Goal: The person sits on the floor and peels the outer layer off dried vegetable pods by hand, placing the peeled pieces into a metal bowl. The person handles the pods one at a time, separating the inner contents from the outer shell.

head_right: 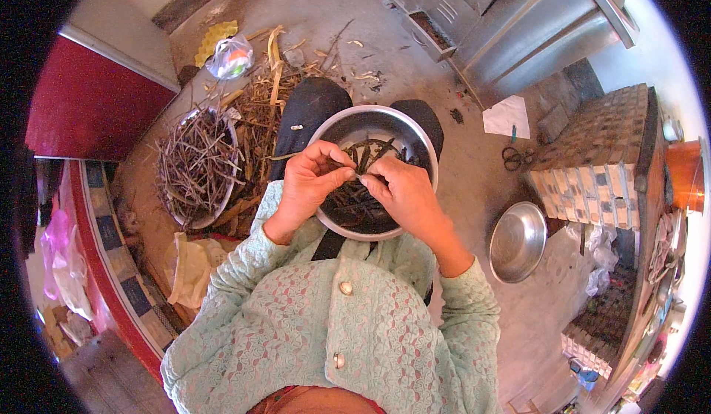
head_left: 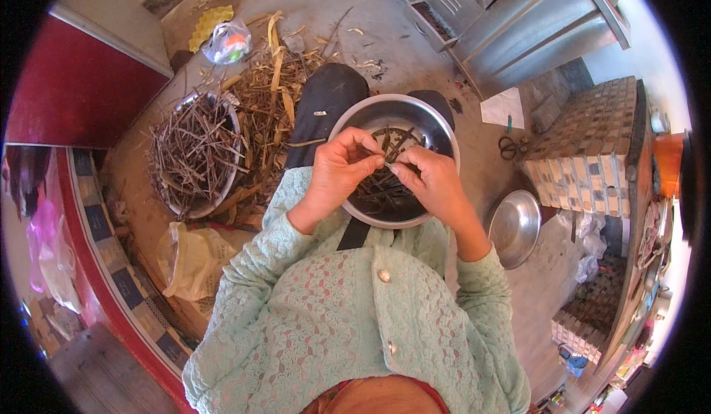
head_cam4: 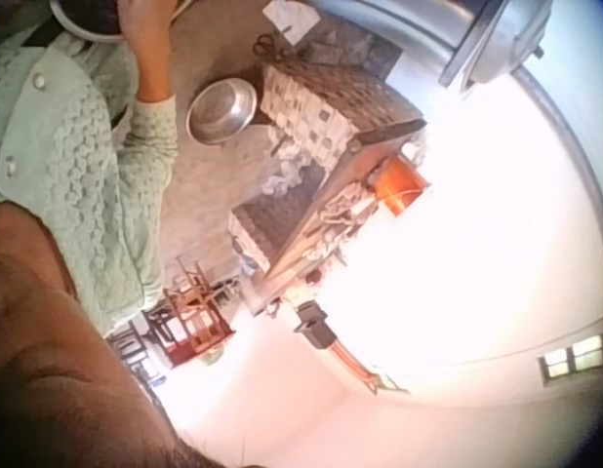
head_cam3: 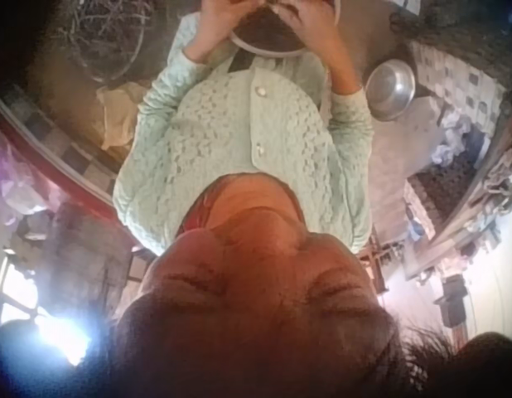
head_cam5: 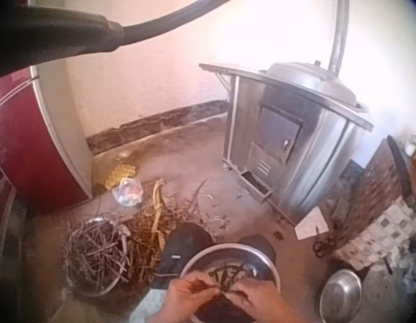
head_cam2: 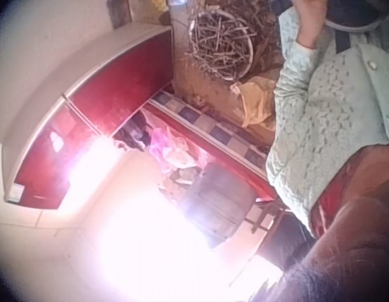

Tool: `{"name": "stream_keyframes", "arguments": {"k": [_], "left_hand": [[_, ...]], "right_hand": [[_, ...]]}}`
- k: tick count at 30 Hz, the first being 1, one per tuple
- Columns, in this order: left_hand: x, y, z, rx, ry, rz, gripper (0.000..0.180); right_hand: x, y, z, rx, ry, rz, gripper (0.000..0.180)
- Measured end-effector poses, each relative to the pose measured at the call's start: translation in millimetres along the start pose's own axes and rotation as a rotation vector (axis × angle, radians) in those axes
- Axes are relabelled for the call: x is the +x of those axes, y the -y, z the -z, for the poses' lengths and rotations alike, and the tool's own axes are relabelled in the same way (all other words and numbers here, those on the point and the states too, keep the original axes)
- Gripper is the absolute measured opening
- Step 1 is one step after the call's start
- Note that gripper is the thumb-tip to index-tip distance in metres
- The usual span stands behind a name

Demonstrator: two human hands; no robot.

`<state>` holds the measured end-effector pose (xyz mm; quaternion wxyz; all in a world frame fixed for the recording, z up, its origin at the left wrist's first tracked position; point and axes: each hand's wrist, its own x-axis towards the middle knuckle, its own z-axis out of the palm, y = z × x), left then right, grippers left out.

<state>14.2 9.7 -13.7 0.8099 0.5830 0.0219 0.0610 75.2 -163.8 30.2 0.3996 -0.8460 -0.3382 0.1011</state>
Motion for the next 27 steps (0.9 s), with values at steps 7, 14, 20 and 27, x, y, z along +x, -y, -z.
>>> {"name": "stream_keyframes", "arguments": {"k": [7,14,20,27], "left_hand": [[3.5,-14.9,0.6,0.578,0.086,-0.185,0.013],[5.2,-13.6,-3.8,0.719,0.130,-0.305,0.014],[4.8,-13.8,-5.8,0.615,0.112,-0.199,0.015],[3.6,-7.2,-3.5,0.529,0.070,-0.130,0.018]], "right_hand": [[-4.2,-3.9,11.9,0.090,0.073,-0.037,0.008],[-4.0,-5.1,11.8,0.045,0.059,0.005,0.008],[-6.1,-4.1,7.0,0.038,0.023,0.012,0.008],[-3.8,2.4,6.4,0.002,-0.030,0.031,0.010]]}}
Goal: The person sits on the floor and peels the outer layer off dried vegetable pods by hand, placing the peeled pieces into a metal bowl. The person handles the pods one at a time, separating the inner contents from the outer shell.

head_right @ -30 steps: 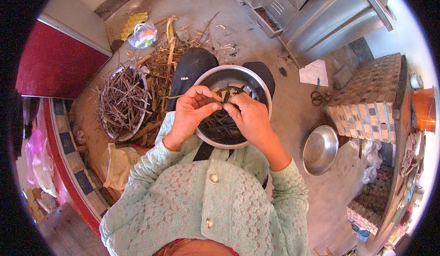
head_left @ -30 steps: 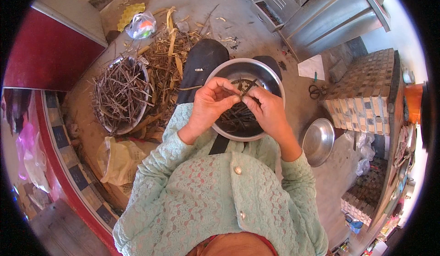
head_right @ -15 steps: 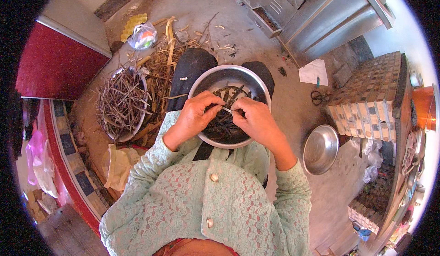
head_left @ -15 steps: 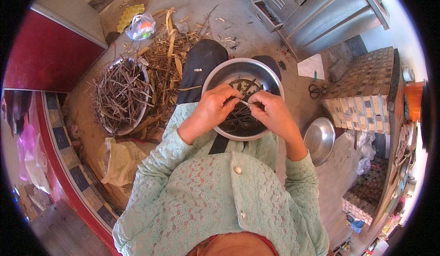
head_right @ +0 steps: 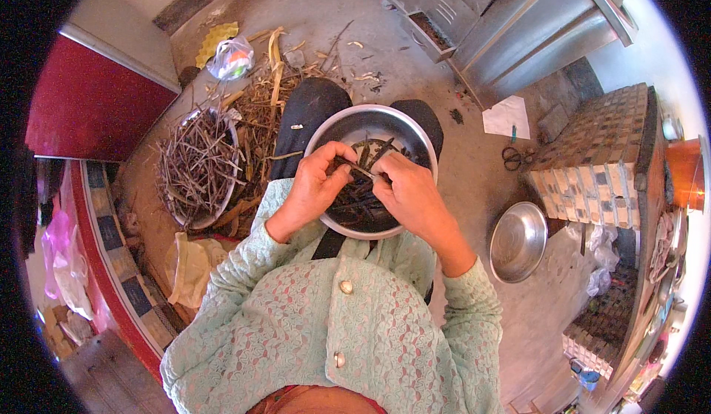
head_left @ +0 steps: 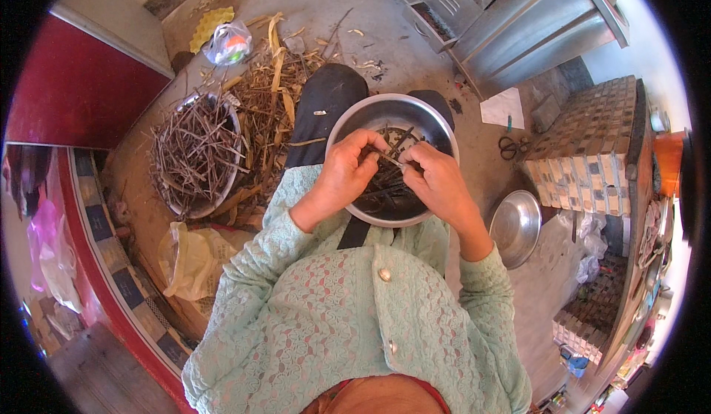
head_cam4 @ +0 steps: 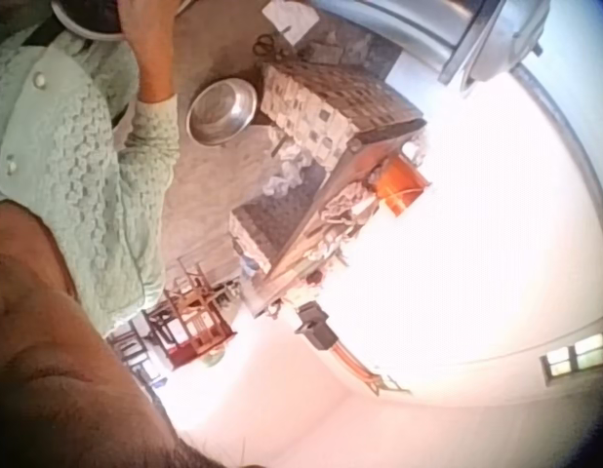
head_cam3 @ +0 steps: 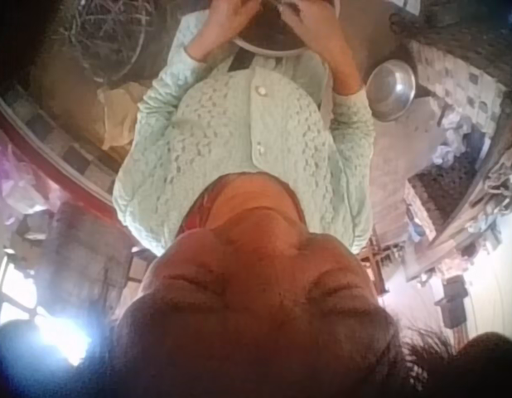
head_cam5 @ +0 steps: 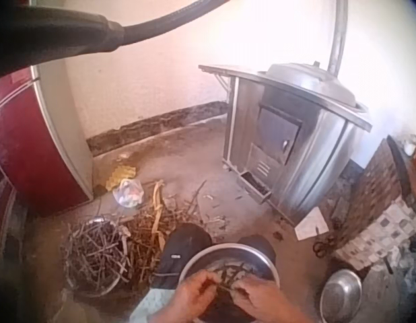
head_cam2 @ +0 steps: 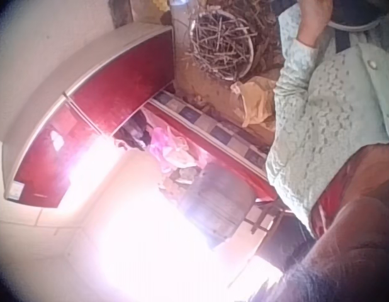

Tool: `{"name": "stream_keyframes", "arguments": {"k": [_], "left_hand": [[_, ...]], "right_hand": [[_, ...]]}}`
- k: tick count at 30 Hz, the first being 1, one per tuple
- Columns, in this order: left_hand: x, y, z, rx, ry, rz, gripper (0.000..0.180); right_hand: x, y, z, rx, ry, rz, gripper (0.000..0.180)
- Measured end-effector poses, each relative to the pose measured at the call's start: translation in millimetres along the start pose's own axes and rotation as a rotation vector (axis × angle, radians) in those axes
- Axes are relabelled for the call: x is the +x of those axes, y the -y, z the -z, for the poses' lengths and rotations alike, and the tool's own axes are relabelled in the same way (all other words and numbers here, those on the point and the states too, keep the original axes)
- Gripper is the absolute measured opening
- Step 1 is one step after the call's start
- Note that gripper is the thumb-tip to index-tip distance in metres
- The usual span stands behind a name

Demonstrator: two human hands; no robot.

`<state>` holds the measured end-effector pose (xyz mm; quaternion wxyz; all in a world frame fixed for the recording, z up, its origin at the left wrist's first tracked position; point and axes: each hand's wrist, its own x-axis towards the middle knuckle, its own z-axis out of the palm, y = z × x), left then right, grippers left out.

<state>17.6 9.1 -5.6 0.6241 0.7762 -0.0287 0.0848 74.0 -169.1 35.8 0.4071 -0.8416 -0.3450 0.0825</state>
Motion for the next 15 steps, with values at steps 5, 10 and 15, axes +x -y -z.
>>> {"name": "stream_keyframes", "arguments": {"k": [5,10,15], "left_hand": [[-0.2,-5.8,-1.8,-0.107,-0.031,0.065,0.019],[-1.1,-1.5,1.5,-0.060,-0.033,0.042,0.020],[-2.1,11.6,1.2,-0.246,-0.060,0.110,0.018]], "right_hand": [[3.9,-0.6,-4.1,-0.049,-0.004,0.012,0.013],[4.2,0.0,-6.2,0.020,-0.066,0.009,0.012],[2.8,-1.8,-3.9,0.049,-0.114,-0.043,0.010]]}}
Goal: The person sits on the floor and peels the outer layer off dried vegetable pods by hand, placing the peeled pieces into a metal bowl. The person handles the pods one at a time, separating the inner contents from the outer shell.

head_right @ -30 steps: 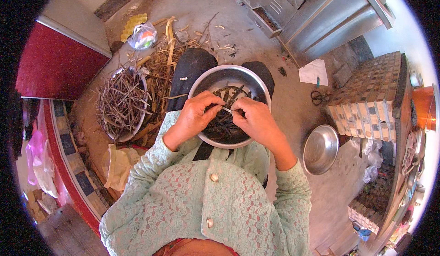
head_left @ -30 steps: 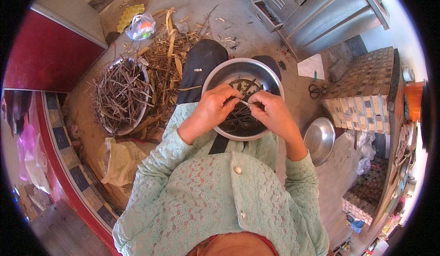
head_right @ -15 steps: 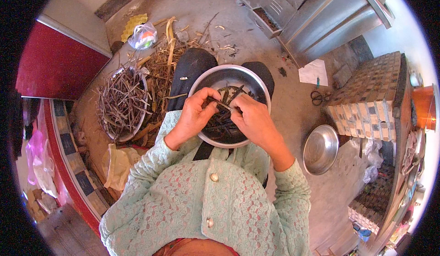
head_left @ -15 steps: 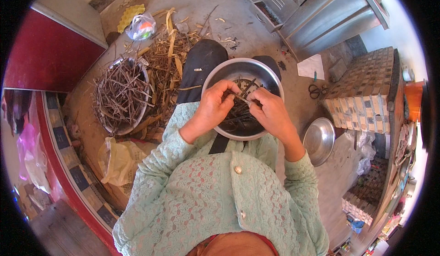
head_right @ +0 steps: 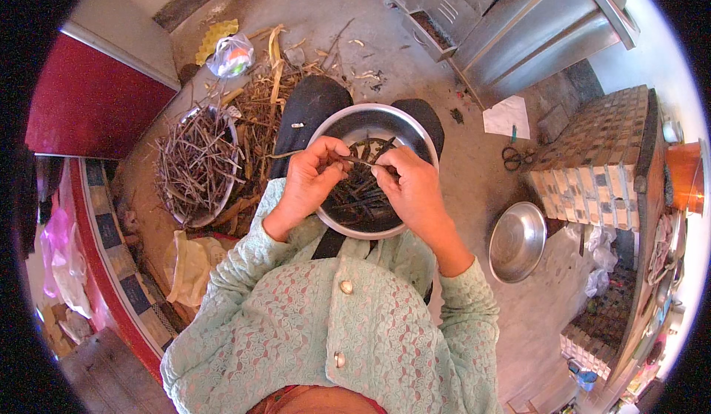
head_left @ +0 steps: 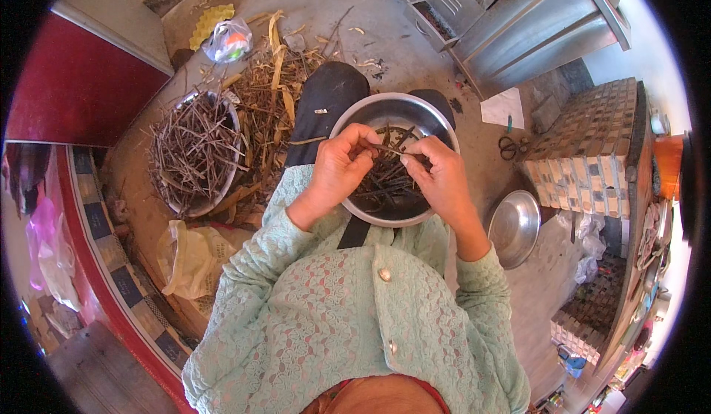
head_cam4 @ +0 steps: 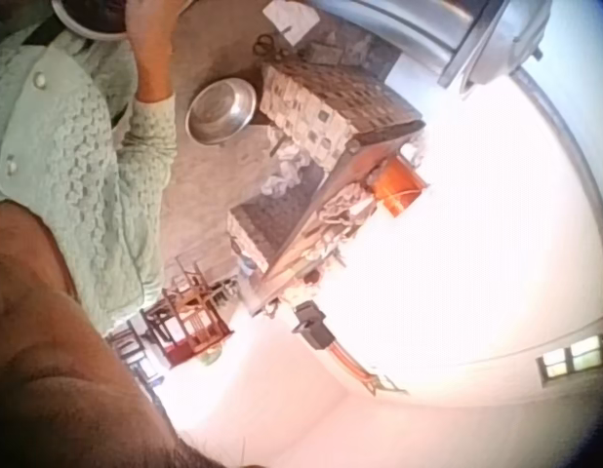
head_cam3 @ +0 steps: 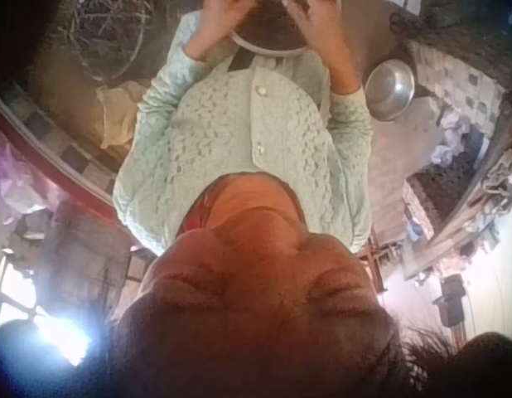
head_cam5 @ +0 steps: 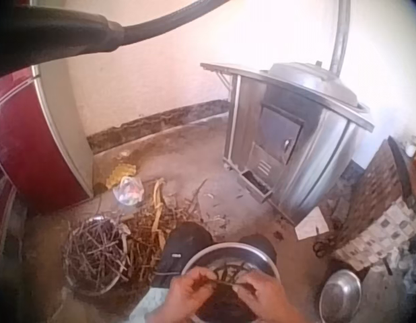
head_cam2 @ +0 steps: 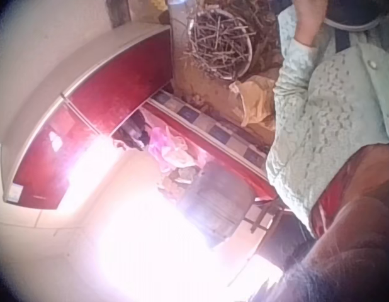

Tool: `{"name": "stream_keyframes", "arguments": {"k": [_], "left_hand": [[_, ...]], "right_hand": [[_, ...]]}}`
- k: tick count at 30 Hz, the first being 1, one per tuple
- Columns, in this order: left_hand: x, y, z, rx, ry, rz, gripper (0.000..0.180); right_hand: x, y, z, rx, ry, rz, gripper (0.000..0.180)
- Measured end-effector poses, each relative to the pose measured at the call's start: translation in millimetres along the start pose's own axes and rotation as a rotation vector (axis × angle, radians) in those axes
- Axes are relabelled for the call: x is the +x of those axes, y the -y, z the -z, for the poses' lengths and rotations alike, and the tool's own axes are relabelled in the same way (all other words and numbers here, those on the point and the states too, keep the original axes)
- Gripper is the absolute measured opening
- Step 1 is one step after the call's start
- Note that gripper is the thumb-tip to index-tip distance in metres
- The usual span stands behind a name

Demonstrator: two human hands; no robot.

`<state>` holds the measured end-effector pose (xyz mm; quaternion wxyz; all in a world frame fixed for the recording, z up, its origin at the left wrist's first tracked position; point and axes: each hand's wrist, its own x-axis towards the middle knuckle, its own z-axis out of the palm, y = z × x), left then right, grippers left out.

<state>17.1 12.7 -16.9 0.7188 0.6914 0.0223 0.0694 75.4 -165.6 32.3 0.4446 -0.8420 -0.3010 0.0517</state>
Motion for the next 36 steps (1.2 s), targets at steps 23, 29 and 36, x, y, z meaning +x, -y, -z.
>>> {"name": "stream_keyframes", "arguments": {"k": [23,29,36], "left_hand": [[1.2,-18.2,-3.3,0.350,0.028,-0.113,0.010],[4.5,-9.7,-8.1,0.461,-0.073,-0.251,0.008],[5.5,-6.1,-10.8,0.516,-0.102,-0.214,0.003]], "right_hand": [[-3.1,3.7,-6.2,-0.027,-0.042,0.005,0.011],[-5.2,7.2,-12.4,-0.061,-0.059,0.102,0.012],[-8.8,4.6,-16.6,-0.097,-0.048,0.117,0.013]]}}
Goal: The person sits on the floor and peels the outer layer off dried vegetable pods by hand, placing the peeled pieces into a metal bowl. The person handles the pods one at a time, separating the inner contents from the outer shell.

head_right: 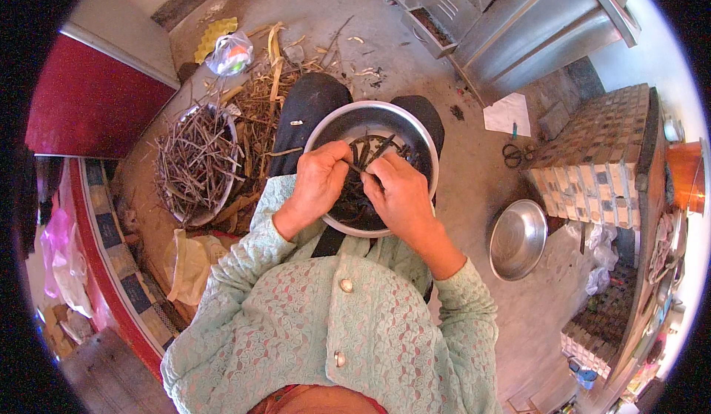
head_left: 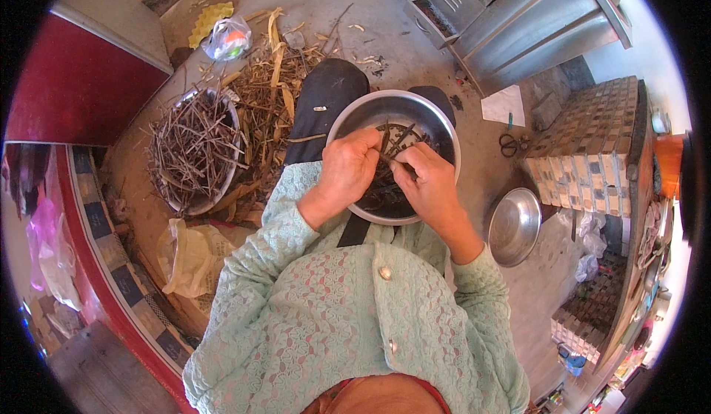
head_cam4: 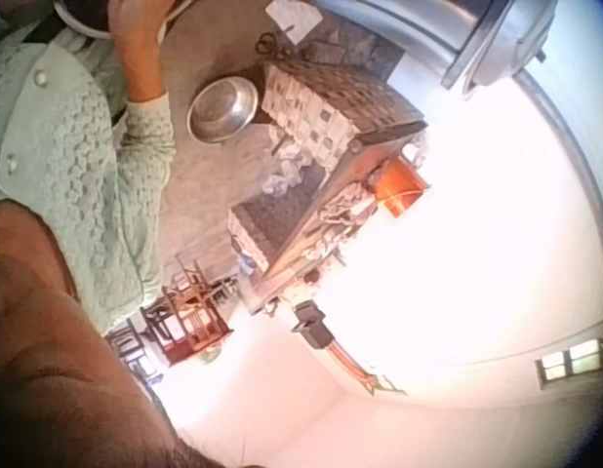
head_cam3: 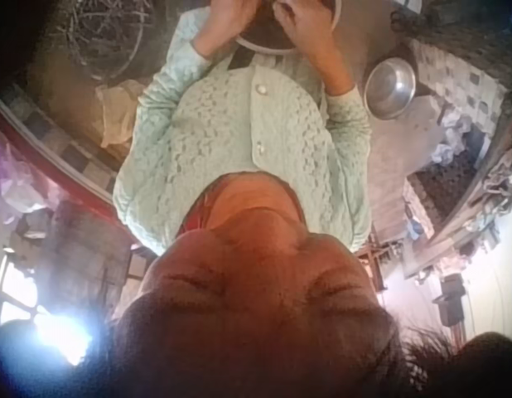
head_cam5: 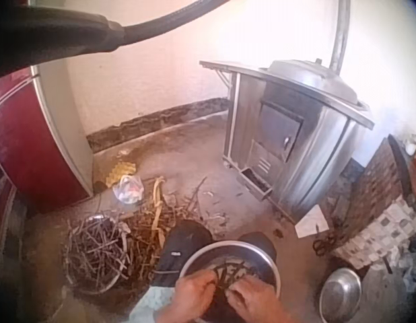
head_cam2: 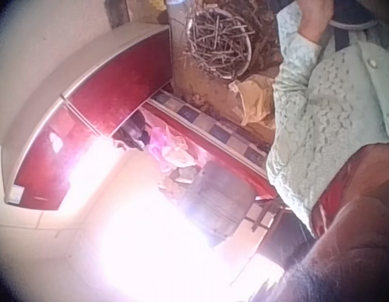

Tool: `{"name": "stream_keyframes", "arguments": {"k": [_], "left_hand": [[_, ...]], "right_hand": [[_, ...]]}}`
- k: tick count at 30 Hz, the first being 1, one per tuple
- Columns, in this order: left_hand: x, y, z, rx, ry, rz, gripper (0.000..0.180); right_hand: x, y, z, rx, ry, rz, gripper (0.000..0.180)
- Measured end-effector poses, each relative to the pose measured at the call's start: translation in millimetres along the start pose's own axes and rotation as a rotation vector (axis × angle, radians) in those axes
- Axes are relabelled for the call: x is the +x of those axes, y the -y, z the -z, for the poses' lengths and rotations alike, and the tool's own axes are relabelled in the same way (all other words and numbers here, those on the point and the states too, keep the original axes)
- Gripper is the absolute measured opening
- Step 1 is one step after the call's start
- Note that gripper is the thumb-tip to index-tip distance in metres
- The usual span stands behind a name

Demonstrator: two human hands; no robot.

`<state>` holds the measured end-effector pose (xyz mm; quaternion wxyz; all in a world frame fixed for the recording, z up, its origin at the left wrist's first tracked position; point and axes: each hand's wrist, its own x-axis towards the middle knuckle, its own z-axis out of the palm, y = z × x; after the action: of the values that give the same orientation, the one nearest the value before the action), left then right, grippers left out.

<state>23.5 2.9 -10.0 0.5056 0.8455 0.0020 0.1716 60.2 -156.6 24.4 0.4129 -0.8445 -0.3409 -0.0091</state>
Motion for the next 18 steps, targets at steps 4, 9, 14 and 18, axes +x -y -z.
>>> {"name": "stream_keyframes", "arguments": {"k": [4,9,14,18], "left_hand": [[-0.5,1.8,-1.2,0.009,-0.022,0.014,0.005],[1.6,-1.8,5.4,-0.084,0.016,-0.040,0.010],[-0.6,0.0,3.3,-0.198,0.078,0.014,0.012],[-3.5,3.8,3.9,-0.495,0.175,0.241,0.016]], "right_hand": [[0.4,1.5,3.5,-0.023,0.009,-0.020,0.012],[0.4,-7.5,14.6,0.111,-0.040,-0.145,0.010],[2.0,-11.3,21.4,0.138,0.009,-0.212,0.010],[-0.2,-18.9,19.0,0.350,0.032,-0.294,0.011]]}}
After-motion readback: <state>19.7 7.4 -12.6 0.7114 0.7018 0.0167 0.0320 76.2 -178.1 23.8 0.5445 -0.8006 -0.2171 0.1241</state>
